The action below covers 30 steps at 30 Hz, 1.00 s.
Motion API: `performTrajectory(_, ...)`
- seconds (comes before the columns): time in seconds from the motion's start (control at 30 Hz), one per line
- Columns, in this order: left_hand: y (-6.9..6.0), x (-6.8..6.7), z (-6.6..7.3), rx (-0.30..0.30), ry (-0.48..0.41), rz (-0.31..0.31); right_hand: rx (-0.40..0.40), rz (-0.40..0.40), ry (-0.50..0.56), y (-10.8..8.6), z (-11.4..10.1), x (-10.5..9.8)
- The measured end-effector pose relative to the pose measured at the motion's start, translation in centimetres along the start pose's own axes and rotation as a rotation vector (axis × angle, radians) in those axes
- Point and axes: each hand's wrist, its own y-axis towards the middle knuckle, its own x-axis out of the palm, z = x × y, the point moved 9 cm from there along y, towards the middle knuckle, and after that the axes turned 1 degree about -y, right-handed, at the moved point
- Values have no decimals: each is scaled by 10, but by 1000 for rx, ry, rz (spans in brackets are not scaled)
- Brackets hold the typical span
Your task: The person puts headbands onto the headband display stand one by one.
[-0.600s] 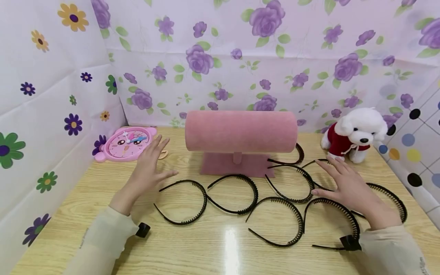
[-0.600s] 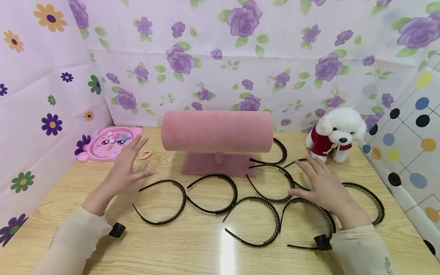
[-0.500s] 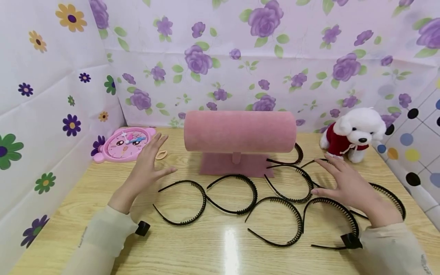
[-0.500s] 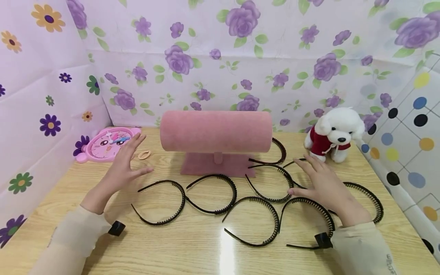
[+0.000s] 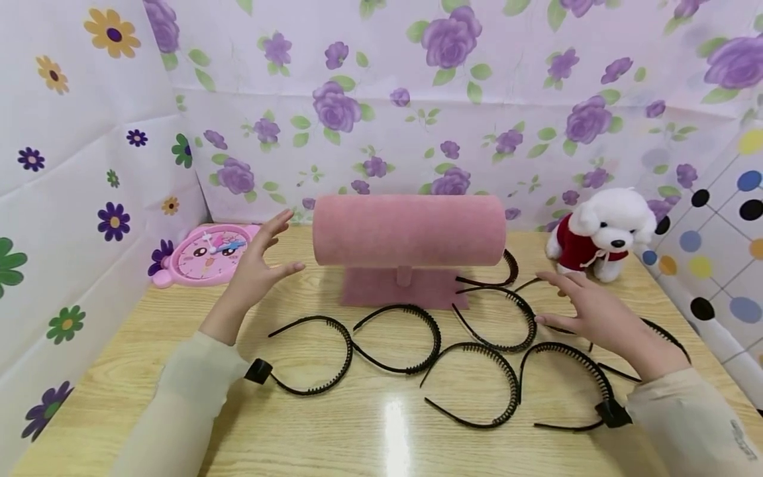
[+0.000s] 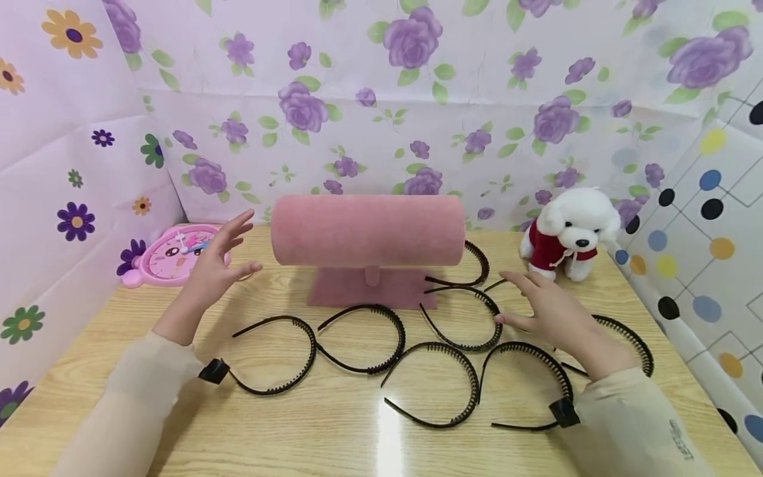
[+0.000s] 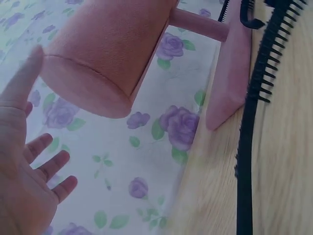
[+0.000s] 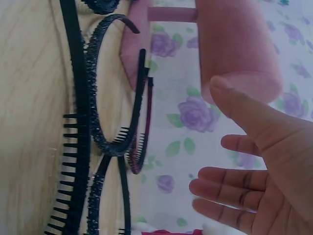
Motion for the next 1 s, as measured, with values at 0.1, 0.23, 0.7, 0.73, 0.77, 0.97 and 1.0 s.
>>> performTrajectory(0.1,8,4,-2,0,-82,-2,-11,0,17,2,2,5)
performTrajectory(0.23,16,11,-5,4,-147,-11,-30,10,25,6,3,10)
performTrajectory(0.7,38,30,-3,90,-322,-69,19,-25,17,21,7,36)
performTrajectory(0.73,39,30,-2,91,-321,-76,15,-21,16,21,7,37)
performTrajectory(0.77,40,31,-2,92,-321,-83,14,-18,13,21,6,38)
performTrajectory(0.97,45,35,-3,92,-329,-134,3,9,-52,25,4,40)
performTrajectory(1.0,45,35,-4,93,-333,-140,2,9,-61,26,3,41)
